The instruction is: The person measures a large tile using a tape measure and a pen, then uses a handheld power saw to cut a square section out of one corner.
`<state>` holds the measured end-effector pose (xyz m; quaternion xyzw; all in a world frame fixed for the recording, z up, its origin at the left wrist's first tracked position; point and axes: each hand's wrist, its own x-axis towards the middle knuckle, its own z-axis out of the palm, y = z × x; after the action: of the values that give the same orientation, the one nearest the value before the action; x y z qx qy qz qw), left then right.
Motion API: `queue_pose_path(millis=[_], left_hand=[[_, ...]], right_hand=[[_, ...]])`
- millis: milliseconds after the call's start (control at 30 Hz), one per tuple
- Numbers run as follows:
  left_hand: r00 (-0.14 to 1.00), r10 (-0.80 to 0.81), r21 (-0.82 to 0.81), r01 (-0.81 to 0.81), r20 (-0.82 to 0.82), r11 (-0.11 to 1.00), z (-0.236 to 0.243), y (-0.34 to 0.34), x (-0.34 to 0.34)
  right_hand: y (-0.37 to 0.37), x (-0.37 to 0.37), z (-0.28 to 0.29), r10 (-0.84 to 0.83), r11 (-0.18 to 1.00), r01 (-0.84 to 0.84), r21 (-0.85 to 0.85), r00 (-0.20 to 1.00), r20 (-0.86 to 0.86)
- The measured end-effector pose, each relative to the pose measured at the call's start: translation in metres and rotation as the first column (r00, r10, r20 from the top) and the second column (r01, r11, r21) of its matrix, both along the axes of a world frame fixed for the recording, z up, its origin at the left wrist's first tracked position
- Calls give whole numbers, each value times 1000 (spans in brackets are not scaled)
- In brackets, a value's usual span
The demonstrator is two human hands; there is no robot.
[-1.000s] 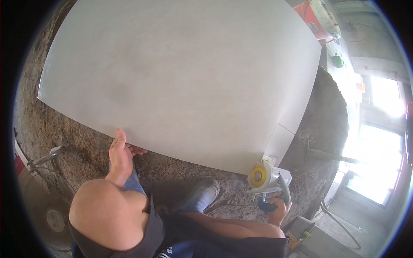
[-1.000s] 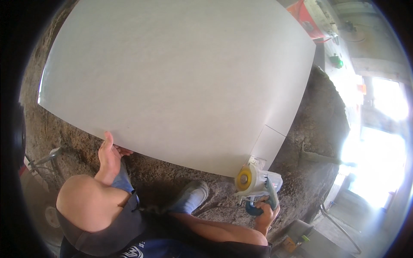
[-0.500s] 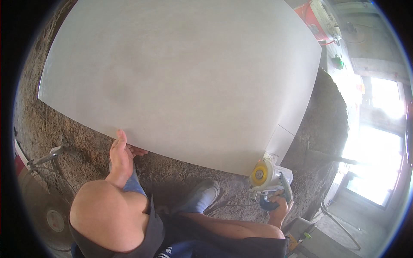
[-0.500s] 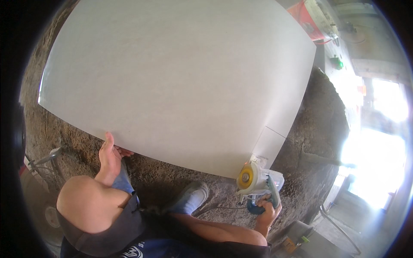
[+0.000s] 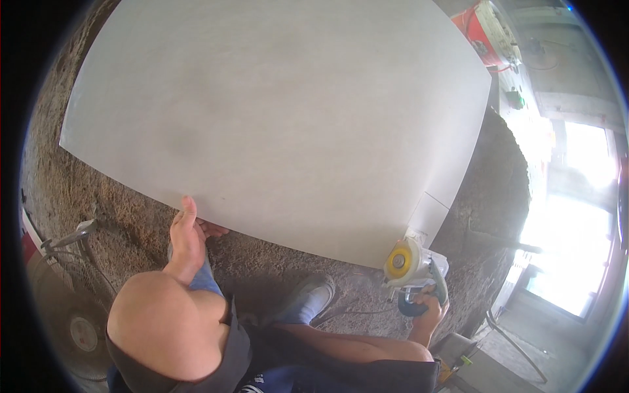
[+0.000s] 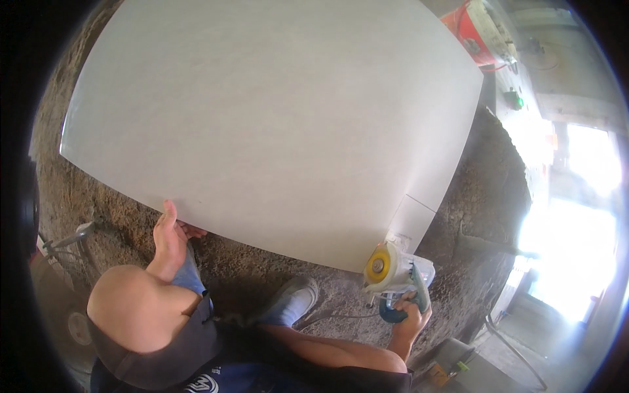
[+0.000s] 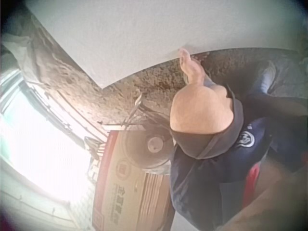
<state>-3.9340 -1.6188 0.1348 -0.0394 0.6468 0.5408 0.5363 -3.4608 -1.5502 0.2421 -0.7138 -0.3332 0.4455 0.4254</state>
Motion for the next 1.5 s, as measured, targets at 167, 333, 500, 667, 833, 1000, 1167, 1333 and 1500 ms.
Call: queue_pose_path(millis=[167, 333, 500, 667, 833, 1000, 1167, 1333, 1500], left_hand=[[1000, -6, 1, 6, -16, 1000, -1, -2, 1], [1000, 6, 22, -6, 8, 1000, -6, -5, 0], [1000, 9, 19, -9, 1, 1000, -5, -6, 0], [1000, 2, 37, -2, 1, 999, -6, -7, 0], [1000, 5, 25, -5, -2, 1000, -6, -7, -1], [1000, 19, 15, -19, 9, 1000, -8, -9, 1], [999, 24, 18, -24, 22, 1000, -9, -11, -1], [1000, -16, 37, 16, 7, 999, -12, -15, -1], [1000, -16, 39, 15, 11, 999, -14, -16, -1]], right_hand=[[3, -7, 3, -18, 1000, 17, 9, 999, 43], [7, -14, 5, -2, 999, 2, 44, 1000, 13], [9, -10, 2, -18, 999, 17, 47, 1000, 22], [11, -4, -3, -25, 998, 26, 60, 1000, -8], [13, 2, -7, -16, 998, 16, 68, 1000, 2], [15, 5, -9, 11, 997, -9, 78, 1000, -15], [17, 7, -11, 15, 997, -13, 70, 1000, -24], [21, 4, -11, 8, 998, -6, 68, 1000, -28], [21, 10, -16, 42, 996, -40, 79, 999, -24]])
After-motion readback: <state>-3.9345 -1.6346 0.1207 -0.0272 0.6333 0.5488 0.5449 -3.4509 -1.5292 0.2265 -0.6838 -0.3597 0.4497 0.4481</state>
